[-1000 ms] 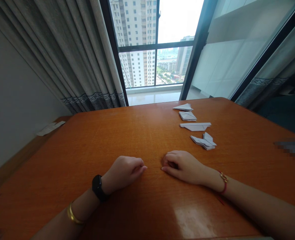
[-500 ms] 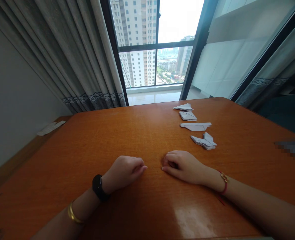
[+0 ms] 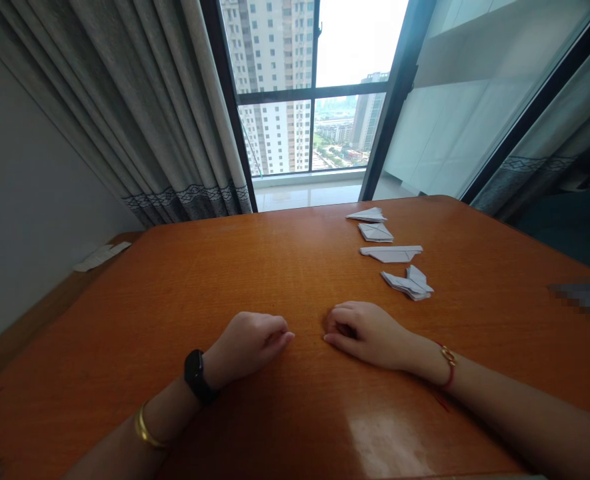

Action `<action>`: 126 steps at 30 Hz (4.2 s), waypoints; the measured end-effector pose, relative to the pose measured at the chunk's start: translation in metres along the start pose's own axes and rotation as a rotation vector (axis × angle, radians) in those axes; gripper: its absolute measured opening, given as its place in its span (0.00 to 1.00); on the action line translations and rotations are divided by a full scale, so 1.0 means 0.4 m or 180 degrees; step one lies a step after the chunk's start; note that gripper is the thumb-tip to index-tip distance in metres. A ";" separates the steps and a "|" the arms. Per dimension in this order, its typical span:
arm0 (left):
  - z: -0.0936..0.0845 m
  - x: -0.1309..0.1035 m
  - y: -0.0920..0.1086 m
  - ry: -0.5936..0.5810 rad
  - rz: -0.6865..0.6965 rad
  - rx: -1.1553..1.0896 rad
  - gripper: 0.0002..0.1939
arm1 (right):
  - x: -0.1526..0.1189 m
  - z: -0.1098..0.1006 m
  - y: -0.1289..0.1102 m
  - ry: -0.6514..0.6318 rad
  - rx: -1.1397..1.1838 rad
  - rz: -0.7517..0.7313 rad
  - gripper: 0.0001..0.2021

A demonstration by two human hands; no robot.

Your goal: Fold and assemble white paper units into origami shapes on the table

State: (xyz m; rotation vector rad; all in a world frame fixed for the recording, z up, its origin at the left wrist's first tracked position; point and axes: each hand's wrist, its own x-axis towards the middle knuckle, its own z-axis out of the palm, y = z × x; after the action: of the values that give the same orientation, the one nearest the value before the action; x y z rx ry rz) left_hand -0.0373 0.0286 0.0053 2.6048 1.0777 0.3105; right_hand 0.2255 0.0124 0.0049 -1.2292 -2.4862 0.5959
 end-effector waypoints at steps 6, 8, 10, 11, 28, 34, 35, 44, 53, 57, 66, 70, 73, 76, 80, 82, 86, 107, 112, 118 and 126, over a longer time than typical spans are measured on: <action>0.000 -0.001 0.001 0.0019 0.0024 -0.0012 0.13 | -0.001 0.000 0.003 0.0024 0.0015 -0.0010 0.07; 0.000 -0.001 0.001 0.0023 0.0024 -0.0014 0.13 | -0.001 0.001 0.004 0.0027 0.0004 -0.0014 0.07; 0.000 -0.001 0.001 0.0013 0.0016 -0.0018 0.14 | 0.000 0.002 0.004 0.0026 -0.0002 -0.0021 0.07; 0.001 0.000 0.000 0.0012 0.0013 -0.0015 0.14 | 0.000 0.002 0.004 0.0025 -0.0001 -0.0024 0.07; 0.005 0.000 -0.004 -0.0013 0.0012 0.0014 0.13 | 0.002 -0.002 0.001 0.0000 0.0005 0.0019 0.07; 0.004 0.001 -0.004 -0.0022 0.0004 0.0030 0.13 | 0.000 0.000 0.001 0.0000 0.0011 0.0000 0.07; 0.004 0.001 -0.003 -0.0026 0.0005 0.0030 0.13 | 0.000 0.000 0.001 0.0001 0.0006 0.0003 0.07; 0.001 0.000 -0.002 -0.0015 0.0034 0.0028 0.14 | 0.000 -0.001 0.000 -0.0011 0.0004 -0.0001 0.07; 0.002 0.000 -0.002 -0.0006 0.0046 0.0060 0.13 | 0.000 -0.002 -0.001 -0.0007 -0.0006 -0.0011 0.06; 0.002 0.003 -0.001 -0.0021 0.0035 0.0052 0.14 | 0.000 -0.003 -0.001 0.0009 -0.0006 -0.0013 0.06; -0.003 0.001 0.005 -0.0031 0.0034 0.0037 0.14 | 0.001 -0.005 -0.002 0.0003 0.0002 -0.0008 0.06; -0.001 0.001 0.002 -0.0026 0.0026 0.0044 0.14 | 0.001 -0.003 -0.001 -0.0009 -0.0006 -0.0008 0.06; 0.000 0.001 0.001 -0.0014 0.0045 0.0045 0.14 | 0.001 -0.001 0.001 -0.0012 -0.0011 -0.0006 0.06; 0.000 0.001 0.002 0.0007 0.0061 0.0065 0.14 | 0.000 -0.001 0.002 -0.0005 -0.0012 0.0001 0.06; 0.000 0.000 0.002 -0.0007 0.0034 0.0051 0.13 | 0.001 -0.002 0.001 0.0004 -0.0014 0.0002 0.06; 0.001 0.000 0.002 -0.0020 0.0034 0.0054 0.13 | 0.001 -0.002 0.000 0.0006 -0.0006 -0.0008 0.06; 0.003 0.001 0.000 -0.0010 0.0057 0.0068 0.13 | 0.001 -0.002 0.000 0.0009 0.0005 -0.0020 0.06; 0.000 -0.001 0.002 -0.0036 0.0014 0.0063 0.14 | 0.000 -0.003 0.001 -0.0011 0.0008 -0.0016 0.06; 0.001 0.000 0.003 -0.0038 0.0003 0.0074 0.14 | 0.000 -0.002 0.003 -0.0018 0.0005 0.0008 0.06; 0.001 -0.001 0.003 -0.0027 -0.0006 0.0065 0.14 | -0.001 -0.001 0.003 -0.0008 0.0009 0.0009 0.06; 0.002 0.001 0.000 -0.0026 0.0015 0.0040 0.13 | 0.000 -0.001 0.002 0.0000 0.0016 0.0003 0.06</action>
State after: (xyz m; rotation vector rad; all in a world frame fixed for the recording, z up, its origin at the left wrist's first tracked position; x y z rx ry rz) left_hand -0.0368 0.0287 0.0045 2.6178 1.0744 0.2949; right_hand 0.2263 0.0129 0.0050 -1.2286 -2.4826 0.6021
